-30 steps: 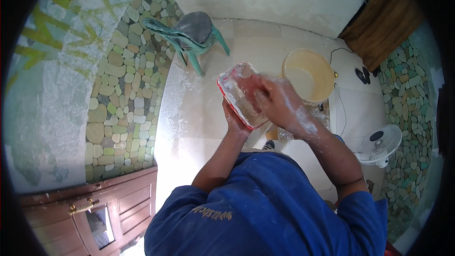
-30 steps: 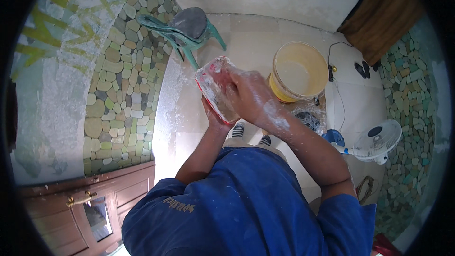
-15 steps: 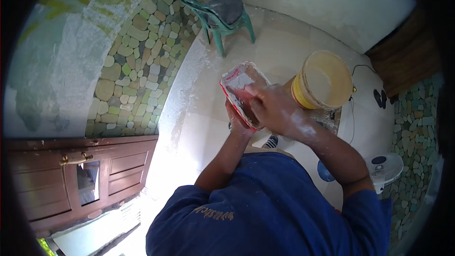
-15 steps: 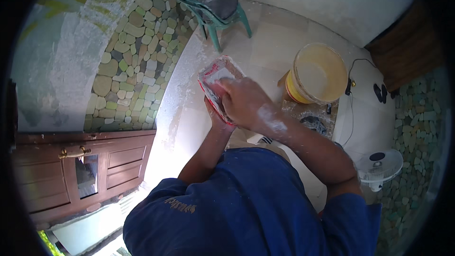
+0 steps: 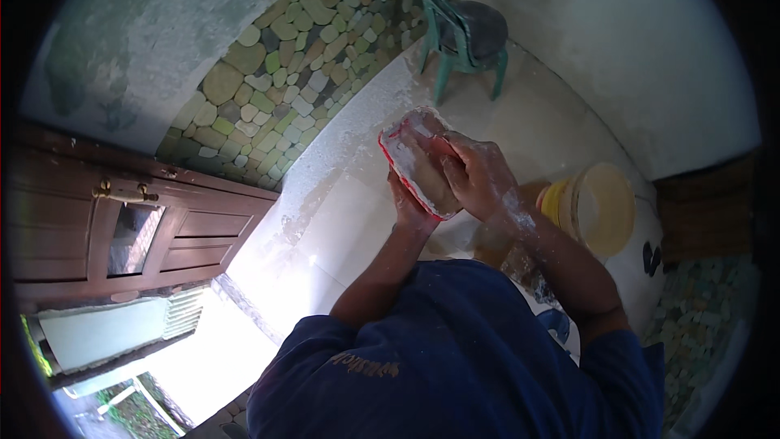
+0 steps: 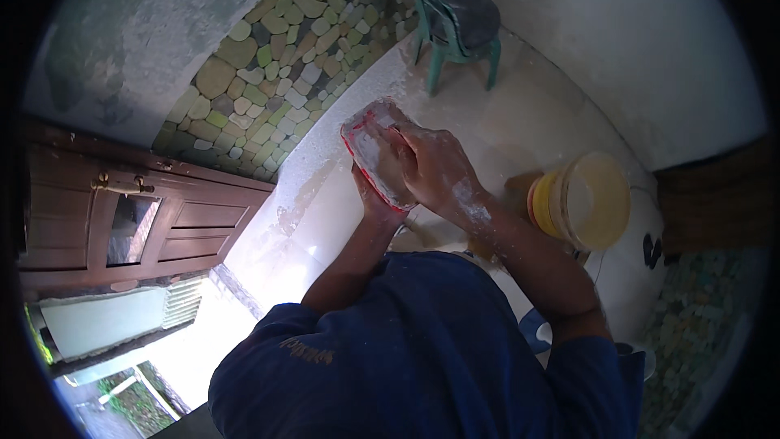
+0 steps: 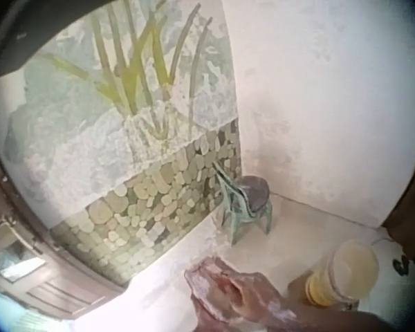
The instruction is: The person is applying white plaster or putty to a green wall using a putty knife and a plastic container.
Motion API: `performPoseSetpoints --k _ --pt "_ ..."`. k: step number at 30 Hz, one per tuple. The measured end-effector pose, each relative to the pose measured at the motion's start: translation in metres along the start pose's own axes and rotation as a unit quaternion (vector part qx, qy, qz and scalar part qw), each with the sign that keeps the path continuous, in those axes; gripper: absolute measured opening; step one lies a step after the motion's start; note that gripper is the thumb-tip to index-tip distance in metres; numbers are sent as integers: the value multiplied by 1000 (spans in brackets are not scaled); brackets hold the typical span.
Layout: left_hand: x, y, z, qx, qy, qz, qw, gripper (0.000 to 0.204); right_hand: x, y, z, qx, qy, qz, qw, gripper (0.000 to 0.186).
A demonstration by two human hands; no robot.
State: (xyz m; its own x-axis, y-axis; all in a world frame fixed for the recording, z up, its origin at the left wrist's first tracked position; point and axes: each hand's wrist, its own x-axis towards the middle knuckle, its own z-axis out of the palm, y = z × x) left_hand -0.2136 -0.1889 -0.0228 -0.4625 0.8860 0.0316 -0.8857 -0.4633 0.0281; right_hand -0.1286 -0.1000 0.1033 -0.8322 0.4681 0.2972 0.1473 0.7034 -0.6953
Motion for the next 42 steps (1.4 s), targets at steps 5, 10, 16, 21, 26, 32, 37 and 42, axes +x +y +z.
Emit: performPoseSetpoints --k 5,10,16,21,26,32,37,42 --pt "16 65 -11 70 -3 48 996 67 45 -25 29 150 -56 33 987 18" --pt "28 111 -20 81 6 96 992 65 90 -32 63 -58 -75 -110 989 25" --pt "32 150 -9 135 38 162 977 61 138 -53 75 -139 -95 -138 976 30" --pt "41 164 -7 259 3 221 940 58 166 -39 118 -29 -183 -108 977 23" --pt "52 180 -25 149 -8 188 971 62 182 -40 107 20 -261 -105 959 24" --pt "94 184 -22 168 27 237 957 60 223 -21 114 -82 -208 -170 960 27" --pt "141 188 -28 162 79 277 944 61 267 -5 107 -38 -235 -152 959 31" --pt "200 186 -14 183 71 303 933 58 330 39 102 80 -252 -163 951 27"
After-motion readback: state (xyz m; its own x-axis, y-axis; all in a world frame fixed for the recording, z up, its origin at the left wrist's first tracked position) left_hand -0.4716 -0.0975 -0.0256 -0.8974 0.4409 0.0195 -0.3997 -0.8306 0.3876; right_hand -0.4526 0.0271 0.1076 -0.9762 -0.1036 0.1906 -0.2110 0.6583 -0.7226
